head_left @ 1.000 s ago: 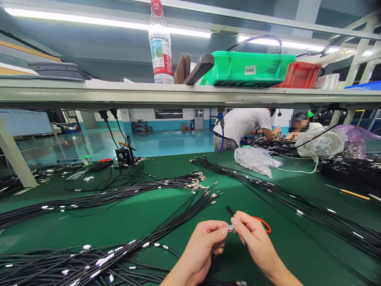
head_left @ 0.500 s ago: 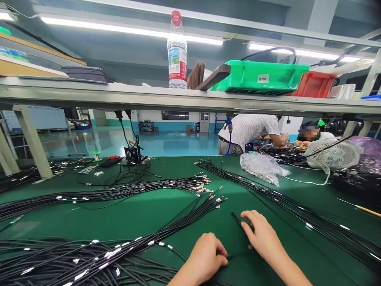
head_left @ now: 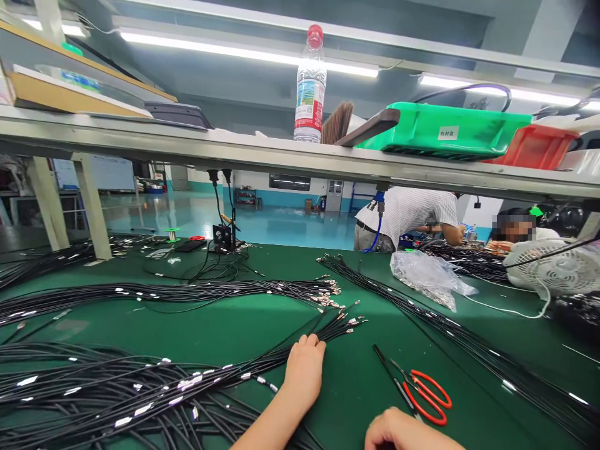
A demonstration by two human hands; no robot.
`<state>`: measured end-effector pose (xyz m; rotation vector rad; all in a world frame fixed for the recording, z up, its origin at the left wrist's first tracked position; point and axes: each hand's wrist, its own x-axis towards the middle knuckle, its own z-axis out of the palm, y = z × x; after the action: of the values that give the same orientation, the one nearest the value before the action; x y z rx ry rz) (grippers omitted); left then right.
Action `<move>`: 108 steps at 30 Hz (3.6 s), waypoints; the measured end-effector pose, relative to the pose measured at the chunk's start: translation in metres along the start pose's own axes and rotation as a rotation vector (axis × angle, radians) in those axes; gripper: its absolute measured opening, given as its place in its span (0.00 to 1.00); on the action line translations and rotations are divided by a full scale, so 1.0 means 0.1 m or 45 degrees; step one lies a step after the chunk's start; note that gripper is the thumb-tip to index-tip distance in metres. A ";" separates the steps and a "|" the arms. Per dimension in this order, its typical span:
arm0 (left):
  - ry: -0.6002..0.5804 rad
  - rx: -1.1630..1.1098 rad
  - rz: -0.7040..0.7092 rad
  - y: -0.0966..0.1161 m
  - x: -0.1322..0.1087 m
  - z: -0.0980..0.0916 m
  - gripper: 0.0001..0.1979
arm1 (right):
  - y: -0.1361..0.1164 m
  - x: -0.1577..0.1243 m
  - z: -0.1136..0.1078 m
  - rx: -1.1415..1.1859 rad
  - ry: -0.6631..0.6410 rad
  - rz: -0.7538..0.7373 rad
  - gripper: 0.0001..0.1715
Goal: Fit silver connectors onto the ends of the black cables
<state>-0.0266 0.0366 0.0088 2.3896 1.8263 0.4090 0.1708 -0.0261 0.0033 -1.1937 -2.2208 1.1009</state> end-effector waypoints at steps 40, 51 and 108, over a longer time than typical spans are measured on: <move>-0.151 -0.458 0.119 0.08 0.03 -0.03 0.05 | 0.37 0.37 -0.28 0.391 0.901 0.072 0.09; 0.055 -0.891 0.427 0.39 -0.13 0.06 0.09 | 0.00 0.30 -0.15 0.555 0.728 0.012 0.10; -0.116 -1.752 0.028 0.54 -0.21 -0.17 0.10 | -0.16 0.06 -0.17 0.313 0.708 -0.080 0.15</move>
<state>0.0139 0.0007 0.0349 1.3755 0.8655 1.0652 0.1702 -0.0182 0.0263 -1.1423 -1.6397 0.8542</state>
